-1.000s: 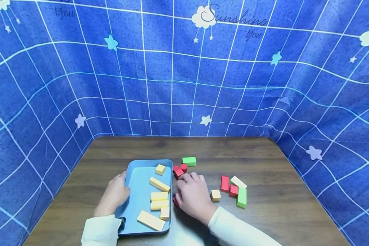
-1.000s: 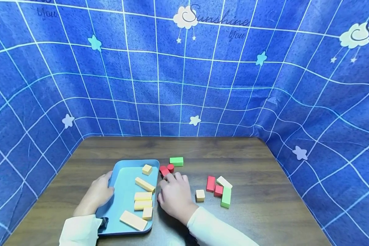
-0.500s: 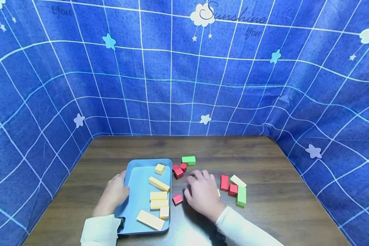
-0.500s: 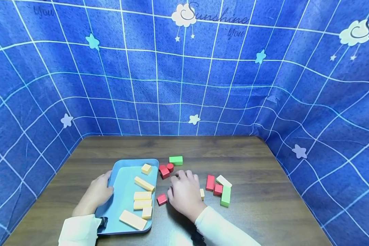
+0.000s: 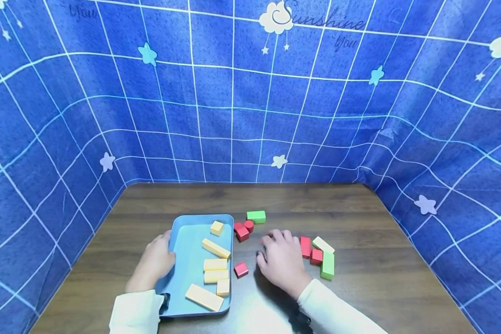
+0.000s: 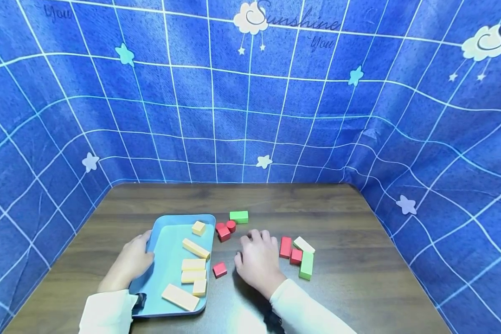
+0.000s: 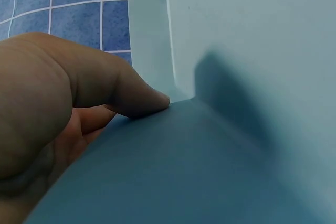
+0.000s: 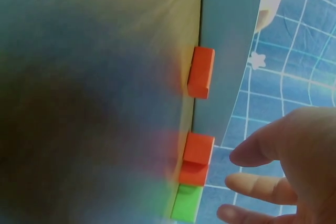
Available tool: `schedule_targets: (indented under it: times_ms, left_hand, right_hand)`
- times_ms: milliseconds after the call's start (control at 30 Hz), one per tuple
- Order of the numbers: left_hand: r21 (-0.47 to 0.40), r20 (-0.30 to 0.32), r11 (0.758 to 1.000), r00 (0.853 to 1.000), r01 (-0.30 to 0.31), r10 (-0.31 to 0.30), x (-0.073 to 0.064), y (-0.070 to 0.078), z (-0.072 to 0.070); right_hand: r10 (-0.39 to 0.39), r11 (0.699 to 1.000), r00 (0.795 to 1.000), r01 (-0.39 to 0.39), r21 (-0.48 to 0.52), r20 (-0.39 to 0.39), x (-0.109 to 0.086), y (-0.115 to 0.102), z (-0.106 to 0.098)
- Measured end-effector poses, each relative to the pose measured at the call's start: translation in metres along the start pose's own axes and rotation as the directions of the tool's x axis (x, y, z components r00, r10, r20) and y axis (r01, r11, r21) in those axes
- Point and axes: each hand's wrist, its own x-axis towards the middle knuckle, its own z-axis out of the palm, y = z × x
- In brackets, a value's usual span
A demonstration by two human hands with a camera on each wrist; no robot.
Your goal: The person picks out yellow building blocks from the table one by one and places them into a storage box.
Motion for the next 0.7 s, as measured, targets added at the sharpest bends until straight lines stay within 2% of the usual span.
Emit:
schedule_targets:
  times_ms: [167,400,700]
  left_hand:
    - [-0.003,0.003,1.0,1.0,0.003,-0.003,0.001,0.0,-0.001]
    - [0.001,-0.007,1.0,1.0,-0.014,0.014,0.001,0.0,-0.001]
    - [-0.004,-0.005,1.0,1.0,-0.012,0.012,0.0,0.0,-0.001]
  right_hand:
    - [0.024,1.0,1.0,-0.024,0.002,-0.015,-0.003,0.005,0.0]
    - [0.088,0.996,0.996,-0.087,-0.021,0.028,-0.006,0.01,-0.002]
    - [0.107,0.994,0.993,-0.105,-0.038,0.044,-0.01,0.015,-0.002]
